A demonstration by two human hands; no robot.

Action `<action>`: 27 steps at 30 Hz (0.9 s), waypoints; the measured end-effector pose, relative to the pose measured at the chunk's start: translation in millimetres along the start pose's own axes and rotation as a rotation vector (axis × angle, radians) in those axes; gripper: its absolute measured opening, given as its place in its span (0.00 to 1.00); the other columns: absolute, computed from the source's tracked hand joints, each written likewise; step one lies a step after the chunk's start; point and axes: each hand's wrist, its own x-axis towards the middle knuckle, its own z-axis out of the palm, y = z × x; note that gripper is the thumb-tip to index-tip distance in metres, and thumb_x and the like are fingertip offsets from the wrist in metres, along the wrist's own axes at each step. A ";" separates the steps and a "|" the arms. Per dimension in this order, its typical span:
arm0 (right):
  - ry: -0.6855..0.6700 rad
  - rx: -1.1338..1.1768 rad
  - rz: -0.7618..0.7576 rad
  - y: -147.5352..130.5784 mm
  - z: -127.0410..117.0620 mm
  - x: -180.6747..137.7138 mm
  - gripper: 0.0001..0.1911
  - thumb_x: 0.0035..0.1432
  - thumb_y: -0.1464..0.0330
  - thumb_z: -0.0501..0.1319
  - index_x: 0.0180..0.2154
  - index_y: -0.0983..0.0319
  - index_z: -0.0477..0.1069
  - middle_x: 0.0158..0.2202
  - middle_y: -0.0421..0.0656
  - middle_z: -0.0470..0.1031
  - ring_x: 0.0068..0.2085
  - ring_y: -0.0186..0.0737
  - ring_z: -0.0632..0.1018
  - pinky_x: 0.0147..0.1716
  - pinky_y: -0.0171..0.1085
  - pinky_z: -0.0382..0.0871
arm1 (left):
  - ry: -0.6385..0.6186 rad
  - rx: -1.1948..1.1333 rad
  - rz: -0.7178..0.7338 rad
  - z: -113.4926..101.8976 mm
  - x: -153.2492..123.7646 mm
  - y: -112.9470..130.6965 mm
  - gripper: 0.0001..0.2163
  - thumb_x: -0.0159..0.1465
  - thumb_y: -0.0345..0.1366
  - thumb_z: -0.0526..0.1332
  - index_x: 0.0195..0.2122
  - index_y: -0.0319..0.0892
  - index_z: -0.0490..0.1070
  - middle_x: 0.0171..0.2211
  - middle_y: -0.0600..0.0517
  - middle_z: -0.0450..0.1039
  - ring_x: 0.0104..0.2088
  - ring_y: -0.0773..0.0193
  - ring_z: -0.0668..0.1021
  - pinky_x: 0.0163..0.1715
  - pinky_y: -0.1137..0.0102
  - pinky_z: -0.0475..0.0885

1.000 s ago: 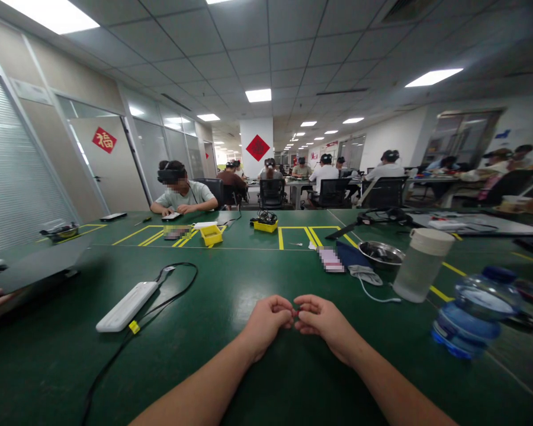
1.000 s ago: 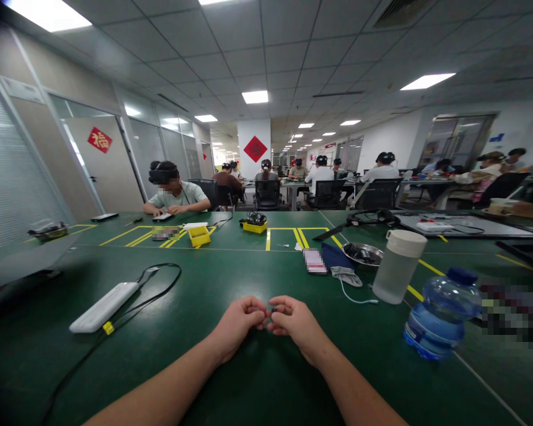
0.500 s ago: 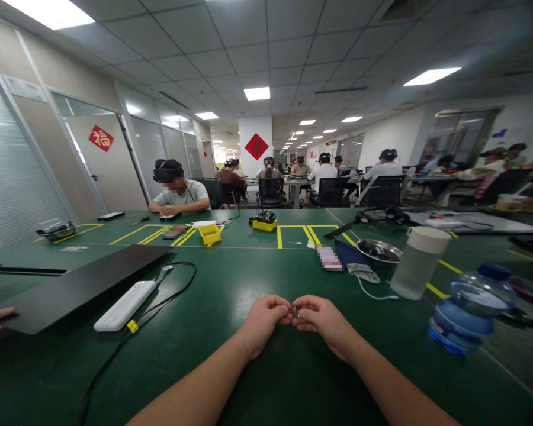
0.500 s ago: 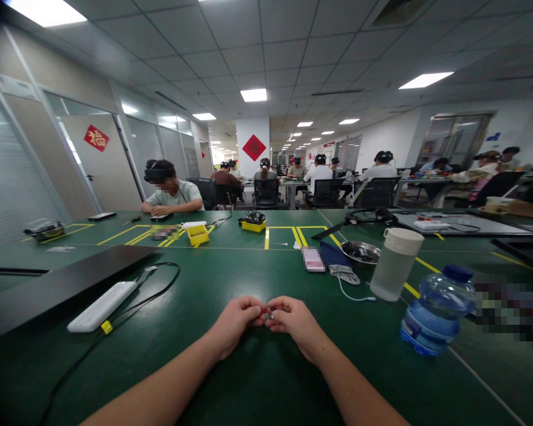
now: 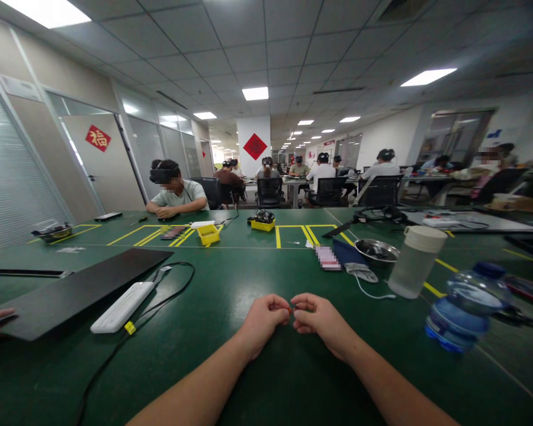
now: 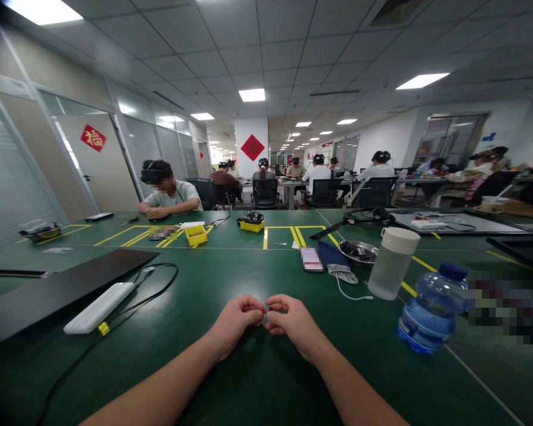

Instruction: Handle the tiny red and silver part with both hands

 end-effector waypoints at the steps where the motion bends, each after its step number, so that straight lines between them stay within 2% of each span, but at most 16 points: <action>1: 0.010 -0.001 -0.003 0.2 0.0 0.3 0.15 0.47 0.70 0.64 0.40 0.63 0.70 0.34 0.42 0.75 0.29 0.34 0.78 0.29 0.35 0.74 | -0.004 -0.009 -0.001 -0.4 0.3 -0.6 0.07 0.50 0.31 0.62 0.31 0.38 0.73 0.25 0.52 0.73 0.26 0.67 0.73 0.29 0.74 0.65; 5: 0.023 0.010 0.028 -1.3 0.3 0.9 0.11 0.50 0.70 0.62 0.38 0.64 0.71 0.34 0.43 0.74 0.31 0.36 0.78 0.32 0.36 0.75 | -0.015 -0.020 -0.019 -1.4 1.2 -2.4 0.07 0.51 0.31 0.61 0.32 0.38 0.73 0.25 0.52 0.74 0.27 0.67 0.73 0.30 0.73 0.65; 15: -0.007 -0.011 0.028 -1.6 -0.2 0.8 0.12 0.50 0.71 0.60 0.40 0.64 0.71 0.37 0.45 0.75 0.32 0.37 0.79 0.34 0.37 0.75 | -0.005 -0.012 -0.032 0.4 -0.6 2.1 0.07 0.50 0.31 0.61 0.31 0.38 0.73 0.25 0.52 0.73 0.26 0.68 0.72 0.28 0.74 0.64; 21: -0.012 -0.050 -0.004 1.8 -1.0 2.5 0.14 0.49 0.68 0.62 0.41 0.64 0.70 0.32 0.41 0.74 0.27 0.34 0.77 0.27 0.34 0.73 | -0.026 -0.040 -0.009 0.7 -1.1 4.0 0.07 0.50 0.29 0.60 0.32 0.38 0.72 0.26 0.52 0.73 0.26 0.68 0.72 0.28 0.74 0.65; 23: -0.012 -0.046 -0.014 2.5 -1.0 2.5 0.13 0.49 0.68 0.62 0.39 0.64 0.70 0.31 0.41 0.74 0.28 0.34 0.77 0.28 0.35 0.73 | -0.038 -0.055 -0.017 -0.1 0.3 1.5 0.07 0.51 0.29 0.60 0.32 0.37 0.71 0.27 0.51 0.73 0.27 0.68 0.73 0.29 0.74 0.65; 27: -0.004 -0.021 0.004 1.8 -0.9 1.6 0.12 0.50 0.69 0.61 0.39 0.65 0.70 0.32 0.43 0.74 0.30 0.36 0.78 0.31 0.36 0.74 | -0.023 -0.037 -0.041 -1.1 2.0 -2.3 0.07 0.52 0.30 0.59 0.32 0.37 0.71 0.24 0.52 0.72 0.25 0.68 0.72 0.29 0.74 0.65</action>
